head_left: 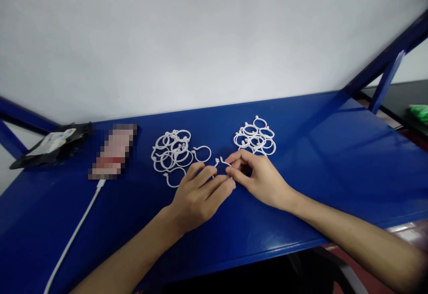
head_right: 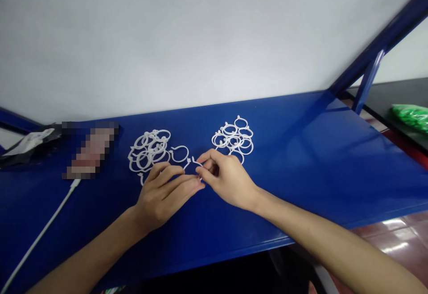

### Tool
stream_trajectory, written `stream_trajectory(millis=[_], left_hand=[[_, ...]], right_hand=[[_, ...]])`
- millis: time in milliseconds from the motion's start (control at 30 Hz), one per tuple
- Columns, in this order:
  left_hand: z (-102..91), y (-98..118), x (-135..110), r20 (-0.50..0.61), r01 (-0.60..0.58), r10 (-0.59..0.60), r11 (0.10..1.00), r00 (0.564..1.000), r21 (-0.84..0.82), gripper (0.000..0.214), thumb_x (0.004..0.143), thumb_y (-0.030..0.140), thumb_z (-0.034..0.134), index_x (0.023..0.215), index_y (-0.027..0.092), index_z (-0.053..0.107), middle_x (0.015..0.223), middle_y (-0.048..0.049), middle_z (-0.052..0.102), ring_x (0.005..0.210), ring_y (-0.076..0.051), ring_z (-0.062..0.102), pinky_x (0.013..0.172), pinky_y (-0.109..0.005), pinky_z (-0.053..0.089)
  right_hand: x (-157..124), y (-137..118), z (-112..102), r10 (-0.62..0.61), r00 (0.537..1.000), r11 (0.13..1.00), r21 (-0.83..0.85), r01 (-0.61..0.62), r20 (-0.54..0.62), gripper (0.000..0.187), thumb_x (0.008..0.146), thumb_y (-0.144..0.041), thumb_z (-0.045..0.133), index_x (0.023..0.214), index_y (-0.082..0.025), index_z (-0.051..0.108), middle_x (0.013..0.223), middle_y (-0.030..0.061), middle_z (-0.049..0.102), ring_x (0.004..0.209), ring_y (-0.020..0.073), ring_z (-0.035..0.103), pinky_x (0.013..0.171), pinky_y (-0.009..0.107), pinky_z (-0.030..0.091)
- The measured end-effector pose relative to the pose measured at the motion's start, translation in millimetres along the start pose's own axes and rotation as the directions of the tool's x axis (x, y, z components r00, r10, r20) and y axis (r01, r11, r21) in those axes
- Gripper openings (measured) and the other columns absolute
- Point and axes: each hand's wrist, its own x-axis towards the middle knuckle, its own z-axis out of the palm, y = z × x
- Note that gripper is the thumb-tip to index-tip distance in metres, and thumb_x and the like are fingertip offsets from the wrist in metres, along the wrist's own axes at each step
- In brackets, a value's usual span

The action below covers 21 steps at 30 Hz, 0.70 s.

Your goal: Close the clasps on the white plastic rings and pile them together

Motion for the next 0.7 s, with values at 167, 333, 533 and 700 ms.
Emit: stream_trajectory(millis=[167, 333, 533, 700], left_hand=[[-4.0, -11, -2, -0.054, 0.288, -0.299, 0.945, 0.953, -0.157, 0.024, 0.092, 0.029, 0.067, 0.113, 0.018, 0.062, 0.100, -0.0061, 0.071, 0.093, -0.018, 0.063, 0.085, -0.034, 0.050], [-3.7, -27, -3, 0.100, 0.460, -0.456, 0.817, 0.885, -0.347, 0.015, 0.094, 0.036, 0.063, 0.094, 0.024, 0.070, 0.084, -0.0003, 0.072, 0.082, -0.015, 0.063, 0.075, -0.030, 0.052], [-2.7, -25, -3, 0.120, 0.478, -0.471, 0.786, 0.874, -0.392, 0.020, 0.093, 0.034, 0.064, 0.076, 0.023, 0.068, 0.070, 0.0020, 0.070, 0.076, -0.015, 0.060, 0.073, -0.031, 0.050], [0.7, -24, -5, 0.136, 0.438, -0.417, 0.841, 0.899, -0.317, 0.019, 0.095, 0.031, 0.062, 0.079, 0.023, 0.067, 0.073, 0.0017, 0.070, 0.079, -0.017, 0.058, 0.077, -0.033, 0.048]], right_hand=[[-1, 1, -3, -0.116, 0.993, 0.993, 0.010, 0.116, -0.022, 0.010, 0.097, -0.027, 0.058, 0.101, -0.021, 0.063, 0.076, -0.0021, 0.067, 0.067, 0.0112, 0.063, 0.063, 0.024, 0.050], [-4, 0, -4, -0.171, 0.985, 0.985, -0.012, 0.171, 0.038, 0.013, 0.097, -0.032, 0.059, 0.098, -0.021, 0.065, 0.085, 0.0013, 0.071, 0.073, 0.0130, 0.065, 0.061, 0.025, 0.050], [-8, 0, -6, -0.299, 0.936, 0.950, -0.032, 0.310, 0.185, 0.012, 0.100, -0.025, 0.054, 0.096, -0.020, 0.064, 0.091, 0.0037, 0.071, 0.078, 0.0136, 0.067, 0.065, 0.026, 0.053], [-3, 1, -13, -0.470, 0.859, 0.862, -0.106, 0.496, 0.200, 0.015, 0.102, -0.022, 0.050, 0.104, -0.020, 0.065, 0.096, 0.0059, 0.072, 0.088, 0.0167, 0.066, 0.079, 0.032, 0.055]])
